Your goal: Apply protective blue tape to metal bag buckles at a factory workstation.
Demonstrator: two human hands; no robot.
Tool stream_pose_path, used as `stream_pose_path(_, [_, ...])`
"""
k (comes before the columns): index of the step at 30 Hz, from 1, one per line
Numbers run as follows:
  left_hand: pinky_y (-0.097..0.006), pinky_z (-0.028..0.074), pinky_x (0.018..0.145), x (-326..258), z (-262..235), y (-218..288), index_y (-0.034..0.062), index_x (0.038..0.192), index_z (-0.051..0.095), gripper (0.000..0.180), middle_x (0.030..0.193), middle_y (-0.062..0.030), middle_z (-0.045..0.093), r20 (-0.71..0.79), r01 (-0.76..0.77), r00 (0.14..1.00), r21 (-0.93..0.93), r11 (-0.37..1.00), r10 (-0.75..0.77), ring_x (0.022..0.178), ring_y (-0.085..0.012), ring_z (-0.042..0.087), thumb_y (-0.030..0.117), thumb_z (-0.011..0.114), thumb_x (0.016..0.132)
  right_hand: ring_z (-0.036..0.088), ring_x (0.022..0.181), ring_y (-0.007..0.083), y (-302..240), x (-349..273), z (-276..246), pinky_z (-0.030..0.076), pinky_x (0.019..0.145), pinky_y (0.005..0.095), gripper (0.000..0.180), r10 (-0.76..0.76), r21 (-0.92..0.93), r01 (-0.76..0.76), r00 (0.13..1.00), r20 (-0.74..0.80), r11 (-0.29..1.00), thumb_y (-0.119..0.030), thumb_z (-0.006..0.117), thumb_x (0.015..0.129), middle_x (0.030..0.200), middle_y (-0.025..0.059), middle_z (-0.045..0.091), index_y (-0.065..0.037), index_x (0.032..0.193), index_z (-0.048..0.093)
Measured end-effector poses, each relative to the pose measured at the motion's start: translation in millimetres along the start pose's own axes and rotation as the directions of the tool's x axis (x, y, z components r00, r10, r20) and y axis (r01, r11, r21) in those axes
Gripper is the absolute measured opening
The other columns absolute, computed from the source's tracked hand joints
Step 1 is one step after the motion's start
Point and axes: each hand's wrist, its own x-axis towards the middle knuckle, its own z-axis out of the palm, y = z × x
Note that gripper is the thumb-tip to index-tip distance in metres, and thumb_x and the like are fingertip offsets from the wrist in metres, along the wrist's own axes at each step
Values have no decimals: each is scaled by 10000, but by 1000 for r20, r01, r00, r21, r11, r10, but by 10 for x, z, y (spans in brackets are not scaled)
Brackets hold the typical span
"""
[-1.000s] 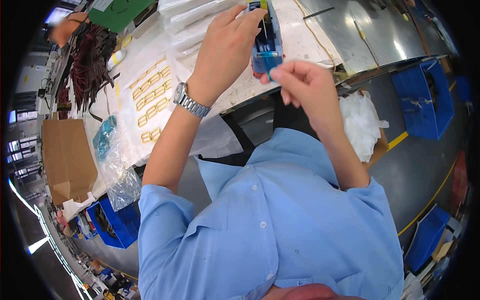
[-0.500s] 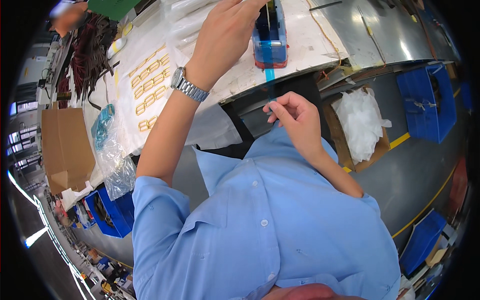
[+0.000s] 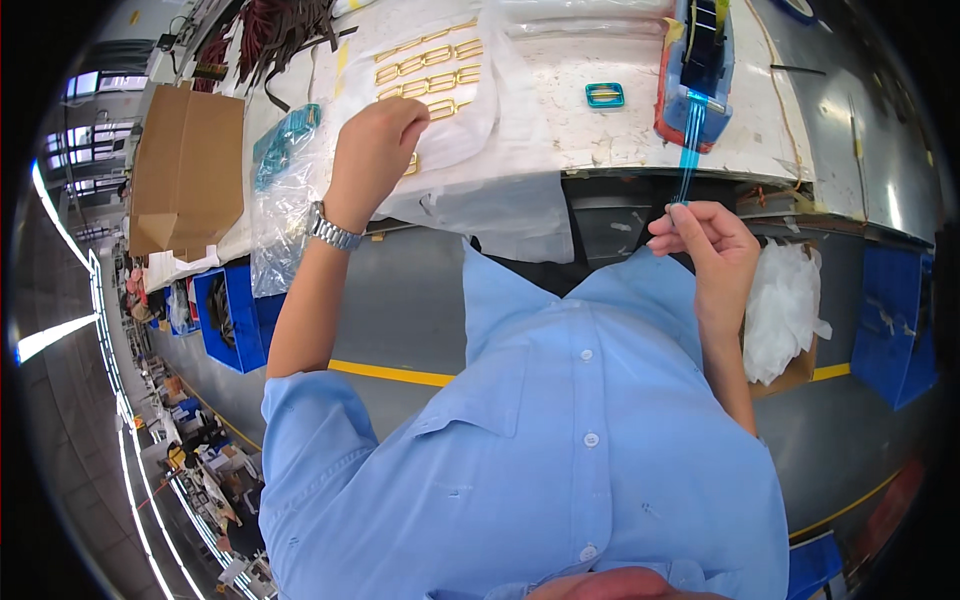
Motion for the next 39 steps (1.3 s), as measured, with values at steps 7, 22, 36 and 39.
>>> stream_pose_path(7, [-432, 546, 764, -499, -100, 56, 47, 994, 673, 107, 918, -110, 705, 79, -10, 997, 125, 992, 0, 864, -333, 680, 62, 741, 912, 769, 776, 179, -50, -55, 61, 632, 750, 297, 148, 29, 43, -28, 999, -31, 999, -68, 685, 1058, 947, 168, 796, 64, 1111, 724])
stream_pose_path(22, [-235, 505, 693, -442, -44, -504, -12, 992, 741, 123, 847, 19, 694, 358, 563, 824, -419, 713, -440, 741, -60, 592, 105, 763, 962, 787, 847, 183, 18, -10, 6, 635, 750, 298, 97, 24, 152, -34, 998, 66, 988, -57, 671, 1064, 1023, 176, 802, 39, 1070, 657])
stream_pose_path(36, [-274, 500, 784, 99, -53, 1284, 10, 1091, 715, 146, 981, -51, 720, 554, 548, 829, -832, -83, -79, 827, -120, 607, 148, 716, 1042, 790, 880, 199, -48, -147, 66, 643, 805, 321, 114, 22, 116, -30, 997, 70, 993, -51, 640, 1081, 1057, 202, 797, 55, 1124, 638])
stream_pose_path(39, [-243, 522, 775, 213, 119, 1615, 3, 1088, 767, 146, 961, -27, 756, 578, 580, 814, -808, -99, 51, 833, -85, 661, 119, 775, 999, 787, 931, 178, -56, -153, 66, 640, 822, 300, 114, 12, 126, -22, 997, 76, 992, -56, 618, 1092, 1063, 165, 799, 52, 1126, 615])
